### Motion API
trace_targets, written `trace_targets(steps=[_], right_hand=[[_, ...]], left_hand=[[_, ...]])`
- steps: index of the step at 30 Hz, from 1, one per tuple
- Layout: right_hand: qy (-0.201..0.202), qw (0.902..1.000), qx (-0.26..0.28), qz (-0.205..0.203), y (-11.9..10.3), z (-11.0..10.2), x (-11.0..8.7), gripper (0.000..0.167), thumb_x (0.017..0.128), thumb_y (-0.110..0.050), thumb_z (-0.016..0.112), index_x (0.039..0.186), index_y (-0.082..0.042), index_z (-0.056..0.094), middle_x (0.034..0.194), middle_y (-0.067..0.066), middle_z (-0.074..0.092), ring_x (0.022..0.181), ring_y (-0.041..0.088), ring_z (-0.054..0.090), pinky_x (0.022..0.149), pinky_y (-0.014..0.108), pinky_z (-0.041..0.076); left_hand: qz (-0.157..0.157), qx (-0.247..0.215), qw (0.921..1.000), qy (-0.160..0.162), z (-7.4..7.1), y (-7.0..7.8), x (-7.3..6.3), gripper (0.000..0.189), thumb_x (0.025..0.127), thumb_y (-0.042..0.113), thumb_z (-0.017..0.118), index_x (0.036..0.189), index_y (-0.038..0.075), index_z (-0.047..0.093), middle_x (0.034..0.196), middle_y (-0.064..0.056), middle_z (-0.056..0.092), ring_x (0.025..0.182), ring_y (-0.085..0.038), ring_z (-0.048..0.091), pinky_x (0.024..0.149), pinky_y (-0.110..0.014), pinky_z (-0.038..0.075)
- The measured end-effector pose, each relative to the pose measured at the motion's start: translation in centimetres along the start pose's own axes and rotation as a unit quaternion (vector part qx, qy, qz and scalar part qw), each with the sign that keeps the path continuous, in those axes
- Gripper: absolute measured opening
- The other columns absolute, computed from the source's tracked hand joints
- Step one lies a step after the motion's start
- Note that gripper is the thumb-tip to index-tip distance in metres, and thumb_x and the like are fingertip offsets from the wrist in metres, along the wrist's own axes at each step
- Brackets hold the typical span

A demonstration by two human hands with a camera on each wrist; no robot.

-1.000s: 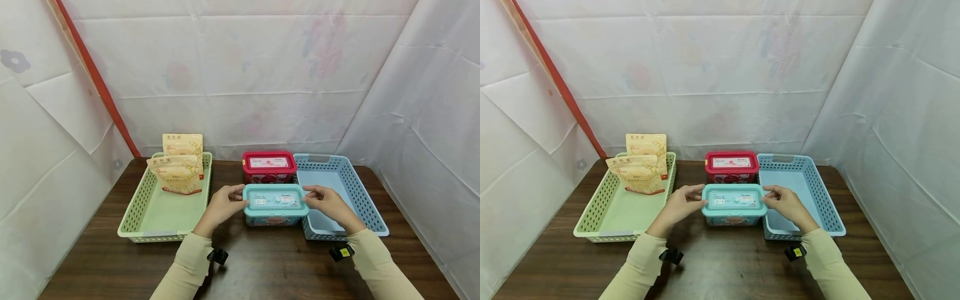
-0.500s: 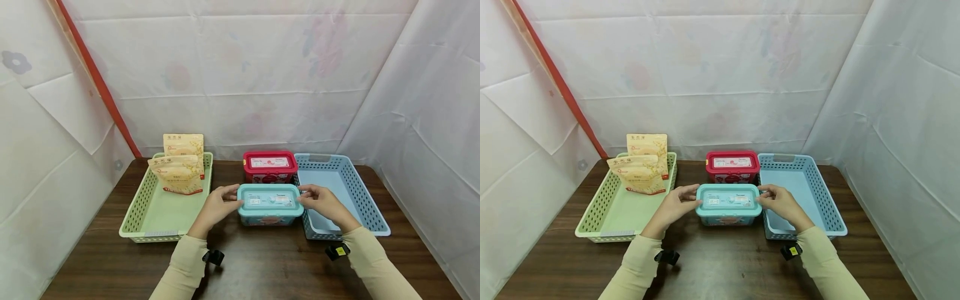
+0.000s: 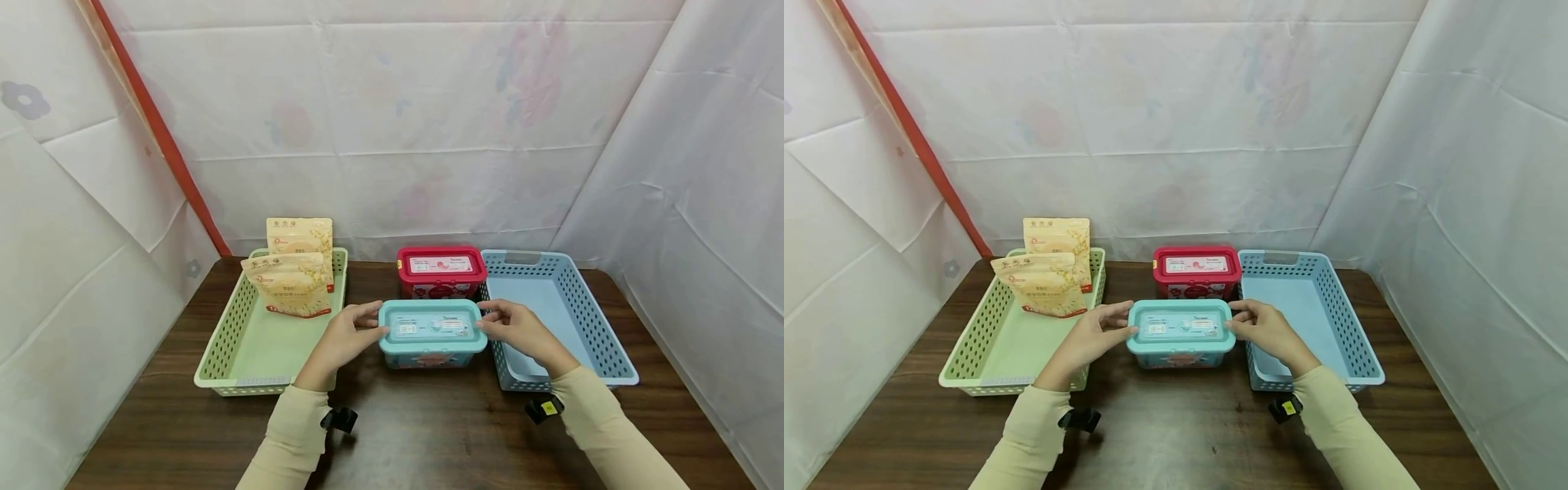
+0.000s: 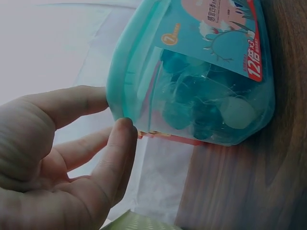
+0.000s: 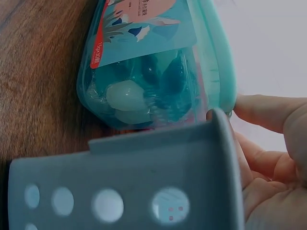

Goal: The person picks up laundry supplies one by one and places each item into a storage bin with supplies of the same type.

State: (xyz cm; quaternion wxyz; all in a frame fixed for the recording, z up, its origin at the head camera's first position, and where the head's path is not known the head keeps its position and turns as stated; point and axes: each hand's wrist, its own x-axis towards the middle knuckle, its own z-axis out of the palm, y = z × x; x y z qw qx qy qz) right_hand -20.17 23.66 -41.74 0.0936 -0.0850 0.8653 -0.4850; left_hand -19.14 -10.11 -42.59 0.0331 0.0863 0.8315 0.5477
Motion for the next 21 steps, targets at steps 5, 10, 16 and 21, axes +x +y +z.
trace_targets(steps=[5,10,16,21], right_hand=[[0.001,1.0,0.005,0.002,-0.18,0.45,0.16,0.053,0.096,-0.021,0.071,0.14,0.004,0.053,0.102,0.012,0.067,0.087,0.022,0.065,0.084,0.047,0.058],[0.0,0.9999,0.011,0.0,-0.23,0.77,0.24,0.053,0.096,-0.02,0.071,0.14,0.004,0.052,0.101,0.012,0.066,0.087,0.022,0.065,0.085,0.051,0.057],[0.003,0.9999,0.011,0.0,-0.29,0.88,0.33,0.052,0.096,-0.019,0.071,0.139,0.004,0.053,0.1,0.011,0.066,0.086,0.022,0.065,0.084,0.051,0.057],[0.002,0.9999,0.014,0.0,-0.43,0.94,0.33,0.052,0.096,-0.018,0.071,0.139,0.004,0.053,0.1,0.011,0.067,0.085,0.023,0.065,0.084,0.052,0.057]], left_hand=[[0.005,0.012,0.9999,-0.005,-0.48,0.08,-0.2,0.053,0.089,0.013,0.078,0.139,0.006,0.06,0.123,-0.011,0.06,0.106,-0.023,0.064,0.082,-0.036,0.057],[0.002,0.002,0.9999,-0.011,-0.75,-0.11,-0.22,0.053,0.09,0.014,0.077,0.14,0.008,0.06,0.128,-0.011,0.06,0.108,-0.023,0.063,0.082,-0.035,0.056],[0.002,0.002,0.9999,-0.015,-0.9,-0.23,-0.16,0.053,0.09,0.014,0.077,0.14,0.008,0.06,0.129,-0.011,0.061,0.107,-0.023,0.063,0.081,-0.035,0.056],[0.001,0.001,0.9999,-0.016,-0.92,-0.29,-0.11,0.053,0.09,0.014,0.077,0.14,0.007,0.06,0.128,-0.011,0.062,0.107,-0.023,0.064,0.081,-0.035,0.056]])
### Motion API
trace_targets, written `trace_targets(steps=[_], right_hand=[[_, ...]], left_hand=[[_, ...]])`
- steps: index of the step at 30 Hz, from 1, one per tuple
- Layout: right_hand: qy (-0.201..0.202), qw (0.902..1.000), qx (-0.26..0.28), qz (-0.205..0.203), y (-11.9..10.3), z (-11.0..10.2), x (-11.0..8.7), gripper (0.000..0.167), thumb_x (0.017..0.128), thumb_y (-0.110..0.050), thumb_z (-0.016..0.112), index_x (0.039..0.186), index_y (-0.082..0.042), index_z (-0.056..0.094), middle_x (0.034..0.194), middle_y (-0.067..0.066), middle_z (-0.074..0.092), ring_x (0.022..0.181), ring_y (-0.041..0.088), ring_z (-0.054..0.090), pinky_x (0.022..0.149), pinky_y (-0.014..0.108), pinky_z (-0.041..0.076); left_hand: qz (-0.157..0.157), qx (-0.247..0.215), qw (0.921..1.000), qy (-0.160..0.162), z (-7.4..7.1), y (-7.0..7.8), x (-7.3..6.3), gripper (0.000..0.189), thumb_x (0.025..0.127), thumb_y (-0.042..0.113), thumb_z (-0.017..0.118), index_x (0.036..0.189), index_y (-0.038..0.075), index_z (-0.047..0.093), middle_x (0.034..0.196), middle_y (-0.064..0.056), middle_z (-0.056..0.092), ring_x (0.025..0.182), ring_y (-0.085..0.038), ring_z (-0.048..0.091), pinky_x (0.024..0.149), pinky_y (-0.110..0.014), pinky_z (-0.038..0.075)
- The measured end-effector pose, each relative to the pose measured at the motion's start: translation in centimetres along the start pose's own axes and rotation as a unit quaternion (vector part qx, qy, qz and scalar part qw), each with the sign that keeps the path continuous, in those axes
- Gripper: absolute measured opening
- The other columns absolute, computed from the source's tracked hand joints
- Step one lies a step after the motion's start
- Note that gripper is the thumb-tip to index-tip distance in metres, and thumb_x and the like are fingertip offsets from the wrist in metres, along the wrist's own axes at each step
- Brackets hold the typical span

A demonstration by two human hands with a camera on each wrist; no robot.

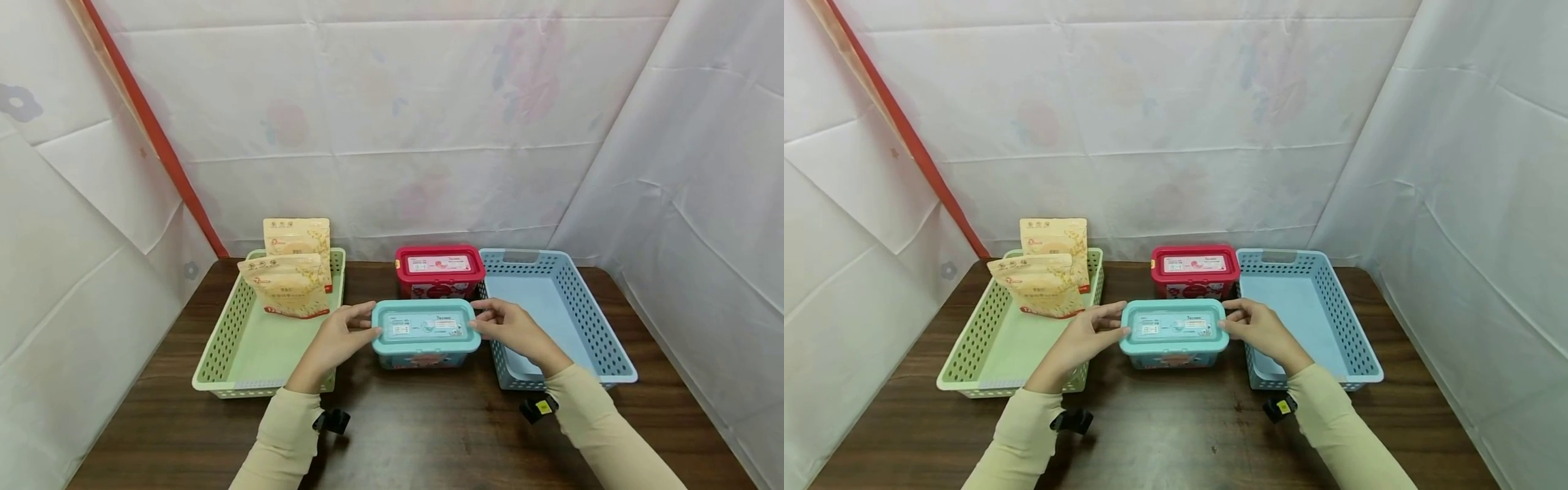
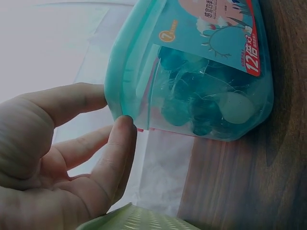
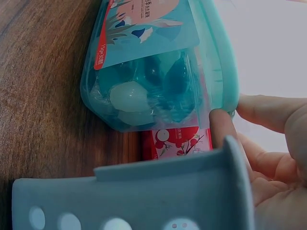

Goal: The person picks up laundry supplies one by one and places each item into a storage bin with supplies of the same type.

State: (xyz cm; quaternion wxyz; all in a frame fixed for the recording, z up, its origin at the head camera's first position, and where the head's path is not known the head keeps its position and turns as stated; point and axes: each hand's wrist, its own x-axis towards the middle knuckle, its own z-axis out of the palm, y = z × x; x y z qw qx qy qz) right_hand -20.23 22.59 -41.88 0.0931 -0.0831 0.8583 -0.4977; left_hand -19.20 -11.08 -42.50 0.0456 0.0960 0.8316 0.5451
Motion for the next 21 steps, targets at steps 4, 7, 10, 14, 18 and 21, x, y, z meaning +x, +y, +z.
trace_targets(steps=[4,7,10,14,18,21], right_hand=[[0.0,1.0,0.002,0.002,-0.06,0.04,-0.06,0.052,0.096,-0.018,0.071,0.139,0.005,0.053,0.1,0.012,0.066,0.085,0.023,0.065,0.084,0.052,0.057],[0.001,1.0,0.001,0.003,-0.02,0.02,-0.09,0.052,0.096,-0.019,0.071,0.139,0.004,0.053,0.1,0.011,0.066,0.085,0.023,0.064,0.084,0.052,0.057],[0.001,1.0,0.0,0.002,0.04,-0.01,-0.08,0.052,0.096,-0.02,0.071,0.139,0.004,0.053,0.1,0.011,0.066,0.085,0.023,0.064,0.084,0.052,0.057],[0.002,1.0,-0.002,-0.002,0.08,-0.03,-0.06,0.052,0.096,-0.02,0.071,0.138,0.004,0.053,0.1,0.011,0.066,0.085,0.023,0.064,0.084,0.053,0.057],[0.002,1.0,-0.002,-0.003,0.12,-0.02,-0.02,0.052,0.096,-0.019,0.071,0.138,0.004,0.053,0.1,0.011,0.066,0.085,0.023,0.064,0.084,0.053,0.057],[0.002,1.0,-0.001,-0.002,0.17,0.0,-0.01,0.052,0.095,-0.019,0.071,0.138,0.004,0.054,0.1,0.011,0.066,0.084,0.023,0.064,0.084,0.053,0.057]], left_hand=[[0.001,0.0,1.0,0.002,0.02,-0.03,-0.07,0.053,0.09,0.014,0.077,0.139,0.007,0.06,0.129,-0.011,0.061,0.107,-0.023,0.064,0.081,-0.035,0.056],[0.003,0.002,1.0,0.0,0.04,-0.03,-0.08,0.053,0.09,0.014,0.077,0.139,0.007,0.06,0.13,-0.011,0.061,0.107,-0.024,0.064,0.082,-0.035,0.057],[0.004,0.006,1.0,-0.001,0.03,-0.02,-0.05,0.054,0.089,0.015,0.078,0.139,0.007,0.06,0.13,-0.011,0.061,0.107,-0.023,0.064,0.082,-0.035,0.057],[0.003,0.009,1.0,-0.002,-0.03,-0.04,0.0,0.054,0.089,0.015,0.078,0.139,0.007,0.06,0.128,-0.011,0.061,0.107,-0.023,0.064,0.082,-0.035,0.057],[0.001,0.01,0.9999,-0.006,-0.09,-0.04,-0.02,0.055,0.089,0.016,0.078,0.14,0.007,0.06,0.128,-0.011,0.06,0.107,-0.024,0.064,0.082,-0.035,0.057],[0.001,0.014,0.9999,-0.008,-0.14,-0.09,-0.04,0.055,0.089,0.018,0.078,0.14,0.007,0.059,0.129,-0.011,0.061,0.107,-0.024,0.064,0.081,-0.035,0.057]])
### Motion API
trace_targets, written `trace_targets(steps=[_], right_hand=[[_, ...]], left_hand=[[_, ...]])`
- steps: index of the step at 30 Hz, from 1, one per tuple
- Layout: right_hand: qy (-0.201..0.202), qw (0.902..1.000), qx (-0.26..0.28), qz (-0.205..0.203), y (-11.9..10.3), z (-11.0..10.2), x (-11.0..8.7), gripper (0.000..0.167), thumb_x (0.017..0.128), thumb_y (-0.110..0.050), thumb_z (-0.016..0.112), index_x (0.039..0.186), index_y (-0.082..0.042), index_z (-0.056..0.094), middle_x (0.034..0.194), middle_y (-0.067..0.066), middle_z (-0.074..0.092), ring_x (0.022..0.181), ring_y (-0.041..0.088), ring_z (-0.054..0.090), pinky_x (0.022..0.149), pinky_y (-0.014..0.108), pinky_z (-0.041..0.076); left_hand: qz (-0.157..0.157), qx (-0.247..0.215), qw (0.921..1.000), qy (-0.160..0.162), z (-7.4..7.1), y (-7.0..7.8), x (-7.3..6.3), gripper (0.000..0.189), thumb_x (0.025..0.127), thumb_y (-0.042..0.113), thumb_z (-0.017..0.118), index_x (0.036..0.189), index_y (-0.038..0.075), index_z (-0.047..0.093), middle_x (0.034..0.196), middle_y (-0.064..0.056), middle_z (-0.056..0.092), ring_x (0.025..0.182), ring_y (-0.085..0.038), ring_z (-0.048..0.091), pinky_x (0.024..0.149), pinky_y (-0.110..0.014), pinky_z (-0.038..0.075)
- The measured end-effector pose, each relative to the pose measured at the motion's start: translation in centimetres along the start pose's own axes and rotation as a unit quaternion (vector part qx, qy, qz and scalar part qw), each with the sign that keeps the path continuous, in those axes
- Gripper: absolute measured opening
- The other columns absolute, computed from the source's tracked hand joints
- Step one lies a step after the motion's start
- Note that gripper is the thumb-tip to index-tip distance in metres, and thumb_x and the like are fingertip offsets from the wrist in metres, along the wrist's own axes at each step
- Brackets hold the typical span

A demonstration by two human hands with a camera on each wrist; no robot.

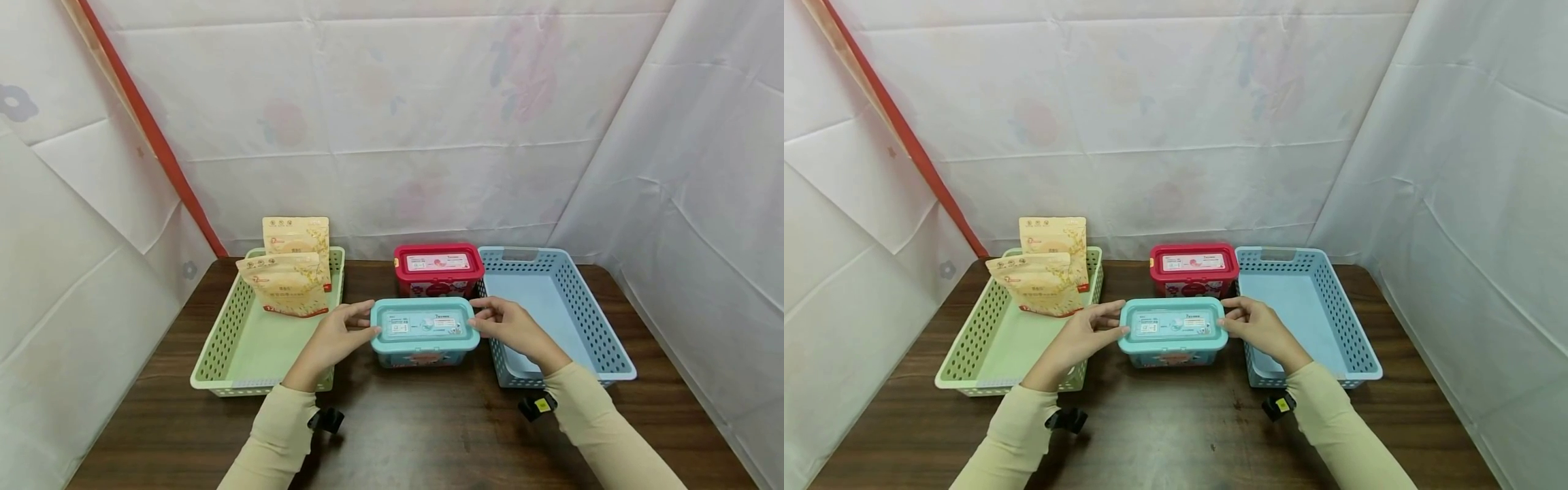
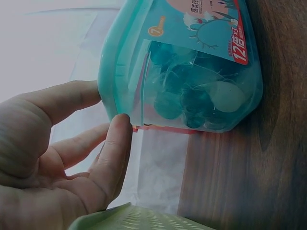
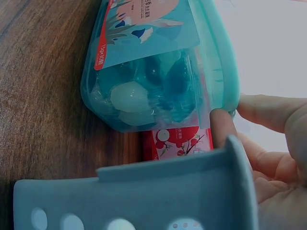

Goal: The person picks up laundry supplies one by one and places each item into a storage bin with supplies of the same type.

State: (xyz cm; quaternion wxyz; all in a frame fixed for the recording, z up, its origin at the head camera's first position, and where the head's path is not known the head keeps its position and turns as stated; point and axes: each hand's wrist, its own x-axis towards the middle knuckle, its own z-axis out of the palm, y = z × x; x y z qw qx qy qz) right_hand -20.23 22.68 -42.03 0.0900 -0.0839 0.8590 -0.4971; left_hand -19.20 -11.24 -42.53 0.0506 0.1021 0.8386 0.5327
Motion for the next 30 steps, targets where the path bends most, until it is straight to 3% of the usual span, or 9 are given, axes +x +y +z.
trace_targets(steps=[12,18,25,30], right_hand=[[0.002,1.0,-0.005,0.0,-0.1,0.0,-0.1,0.051,0.096,-0.02,0.071,0.138,0.003,0.054,0.1,0.011,0.066,0.085,0.023,0.064,0.083,0.052,0.057],[-0.005,0.9999,-0.014,-0.002,-0.1,0.0,-0.2,0.052,0.097,-0.02,0.069,0.14,0.003,0.052,0.101,0.011,0.066,0.087,0.022,0.064,0.083,0.051,0.057],[-0.027,0.9983,-0.052,-0.001,-0.5,0.0,-0.2,0.057,0.1,-0.025,0.064,0.146,0.004,0.047,0.109,0.01,0.068,0.098,0.02,0.065,0.083,0.038,0.056],[-0.044,0.9977,-0.051,0.002,-0.8,0.2,-0.3,0.057,0.103,-0.024,0.059,0.149,0.005,0.041,0.118,0.015,0.067,0.099,0.02,0.065,0.086,0.043,0.057]], left_hand=[[0.005,0.011,0.9999,0.0,0.1,0.0,-0.2,0.056,0.092,0.018,0.075,0.143,0.003,0.055,0.123,-0.012,0.064,0.107,-0.024,0.065,0.083,-0.037,0.057],[-0.008,0.004,0.9999,0.006,0.4,0.3,-0.5,0.057,0.094,0.018,0.073,0.144,0.001,0.052,0.122,-0.012,0.065,0.108,-0.024,0.066,0.085,-0.037,0.057],[-0.029,-0.002,0.9995,-0.011,0.7,0.6,-1.0,0.058,0.099,0.022,0.066,0.148,-0.002,0.046,0.13,-0.016,0.062,0.112,-0.028,0.065,0.086,-0.039,0.057],[-0.027,-0.001,0.9994,-0.02,0.8,0.6,-1.1,0.058,0.101,0.022,0.063,0.149,-0.004,0.043,0.133,-0.019,0.06,0.114,-0.03,0.063,0.087,-0.039,0.056]])
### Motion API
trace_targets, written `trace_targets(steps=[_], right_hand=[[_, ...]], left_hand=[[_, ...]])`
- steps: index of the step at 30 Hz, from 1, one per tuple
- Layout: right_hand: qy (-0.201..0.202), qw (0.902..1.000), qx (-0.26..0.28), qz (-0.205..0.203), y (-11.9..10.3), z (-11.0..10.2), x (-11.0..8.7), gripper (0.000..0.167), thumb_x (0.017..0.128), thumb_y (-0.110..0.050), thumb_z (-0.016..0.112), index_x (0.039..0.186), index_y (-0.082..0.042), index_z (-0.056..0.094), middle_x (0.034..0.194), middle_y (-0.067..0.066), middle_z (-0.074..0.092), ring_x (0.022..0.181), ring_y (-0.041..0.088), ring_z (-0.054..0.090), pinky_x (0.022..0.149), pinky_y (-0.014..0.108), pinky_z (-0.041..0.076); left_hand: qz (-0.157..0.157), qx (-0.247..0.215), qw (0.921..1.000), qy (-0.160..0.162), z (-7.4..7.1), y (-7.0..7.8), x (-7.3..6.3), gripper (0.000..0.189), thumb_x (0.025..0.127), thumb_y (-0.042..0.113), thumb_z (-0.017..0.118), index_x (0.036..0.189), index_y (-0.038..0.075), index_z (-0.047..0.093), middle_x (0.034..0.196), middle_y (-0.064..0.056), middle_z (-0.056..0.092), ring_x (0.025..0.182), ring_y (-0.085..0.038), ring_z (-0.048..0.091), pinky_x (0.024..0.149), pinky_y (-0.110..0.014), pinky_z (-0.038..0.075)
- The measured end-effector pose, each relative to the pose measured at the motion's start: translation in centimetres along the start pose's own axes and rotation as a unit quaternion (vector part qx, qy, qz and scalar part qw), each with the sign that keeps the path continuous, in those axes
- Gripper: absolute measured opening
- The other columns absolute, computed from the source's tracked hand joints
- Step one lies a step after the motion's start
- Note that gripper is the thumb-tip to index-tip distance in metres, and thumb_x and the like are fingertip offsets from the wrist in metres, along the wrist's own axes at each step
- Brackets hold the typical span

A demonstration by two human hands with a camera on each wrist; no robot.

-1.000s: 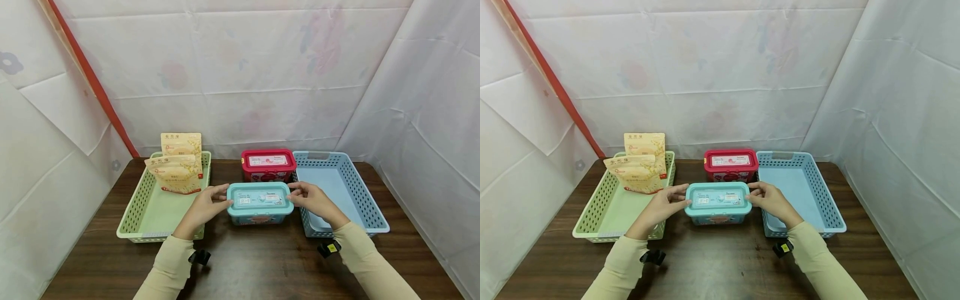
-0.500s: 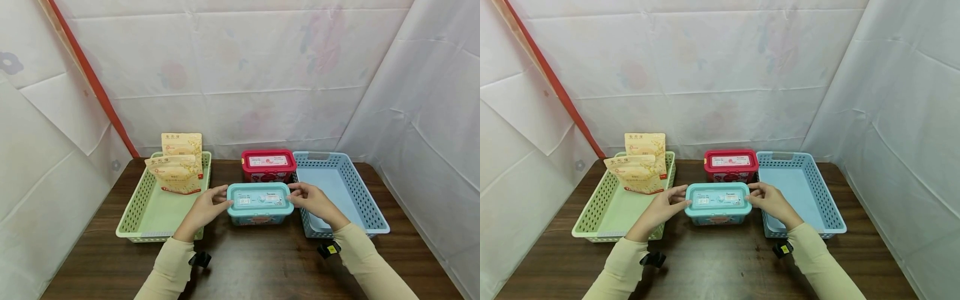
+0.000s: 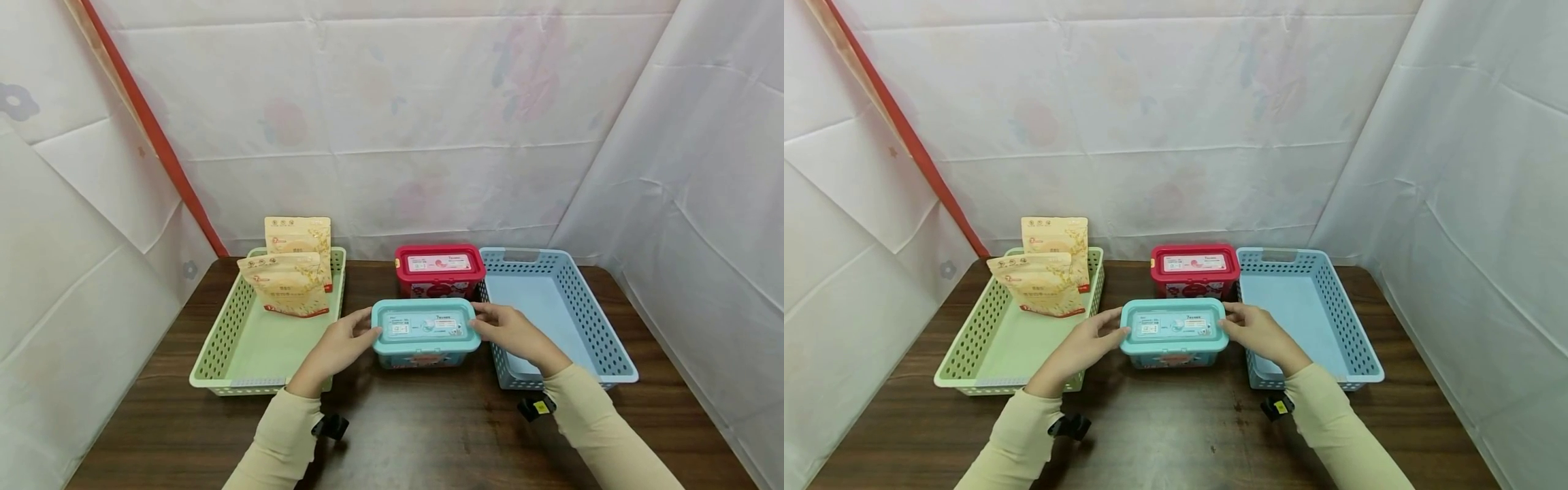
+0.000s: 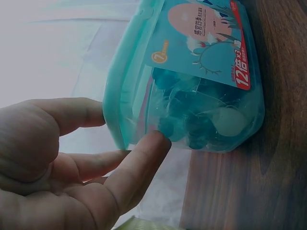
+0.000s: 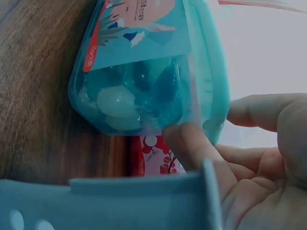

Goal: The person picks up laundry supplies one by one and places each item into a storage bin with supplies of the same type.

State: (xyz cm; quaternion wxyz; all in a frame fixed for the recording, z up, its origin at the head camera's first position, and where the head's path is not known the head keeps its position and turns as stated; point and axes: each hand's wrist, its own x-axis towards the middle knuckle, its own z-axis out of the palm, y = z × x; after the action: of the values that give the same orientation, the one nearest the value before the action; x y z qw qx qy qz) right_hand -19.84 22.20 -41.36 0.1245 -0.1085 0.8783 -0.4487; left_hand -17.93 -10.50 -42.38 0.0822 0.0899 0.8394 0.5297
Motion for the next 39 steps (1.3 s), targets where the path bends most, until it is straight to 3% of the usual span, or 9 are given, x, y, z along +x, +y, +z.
trace_targets(steps=[7,14,21,35,39], right_hand=[[-0.017,0.9988,0.045,-0.002,-0.1,0.31,-0.11,0.055,0.107,-0.018,0.052,0.152,0.006,0.034,0.123,0.019,0.064,0.098,0.02,0.068,0.089,0.049,0.056],[-0.016,0.9988,0.043,-0.015,-0.06,0.54,-0.28,0.053,0.109,-0.019,0.046,0.154,0.005,0.03,0.126,0.022,0.062,0.096,0.022,0.069,0.086,0.048,0.057],[-0.027,0.9982,0.048,-0.024,-0.29,0.38,-0.39,0.054,0.109,-0.016,0.045,0.154,0.008,0.027,0.124,0.023,0.063,0.094,0.022,0.069,0.087,0.05,0.056],[-0.041,0.9964,0.069,-0.028,-0.53,0.13,-0.34,0.054,0.108,-0.013,0.045,0.154,0.009,0.027,0.125,0.024,0.062,0.094,0.024,0.07,0.088,0.05,0.056],[-0.042,0.9952,0.081,-0.034,-0.43,0.0,-0.44,0.054,0.108,-0.014,0.046,0.153,0.009,0.028,0.127,0.025,0.06,0.097,0.025,0.069,0.09,0.052,0.055]], left_hand=[[-0.001,-0.012,0.9999,0.003,0.22,0.04,0.05,0.055,0.101,0.019,0.062,0.148,-0.003,0.044,0.126,-0.016,0.063,0.111,-0.027,0.064,0.083,-0.037,0.057],[-0.006,-0.043,0.999,0.006,0.6,0.12,0.22,0.054,0.101,0.014,0.061,0.148,-0.006,0.042,0.123,-0.017,0.063,0.104,-0.024,0.065,0.079,-0.035,0.058],[-0.007,-0.07,0.9975,0.009,0.65,0.33,0.31,0.055,0.101,0.012,0.061,0.148,-0.007,0.041,0.118,-0.017,0.063,0.098,-0.023,0.065,0.08,-0.04,0.059],[-0.004,-0.053,0.9984,0.018,0.53,0.16,0.37,0.052,0.099,0.008,0.062,0.145,-0.007,0.045,0.113,-0.017,0.064,0.093,-0.022,0.067,0.078,-0.046,0.059],[0.0,-0.079,0.9968,0.01,0.26,0.17,0.25,0.052,0.099,0.008,0.062,0.146,-0.008,0.044,0.116,-0.019,0.064,0.091,-0.023,0.067,0.077,-0.046,0.06]])
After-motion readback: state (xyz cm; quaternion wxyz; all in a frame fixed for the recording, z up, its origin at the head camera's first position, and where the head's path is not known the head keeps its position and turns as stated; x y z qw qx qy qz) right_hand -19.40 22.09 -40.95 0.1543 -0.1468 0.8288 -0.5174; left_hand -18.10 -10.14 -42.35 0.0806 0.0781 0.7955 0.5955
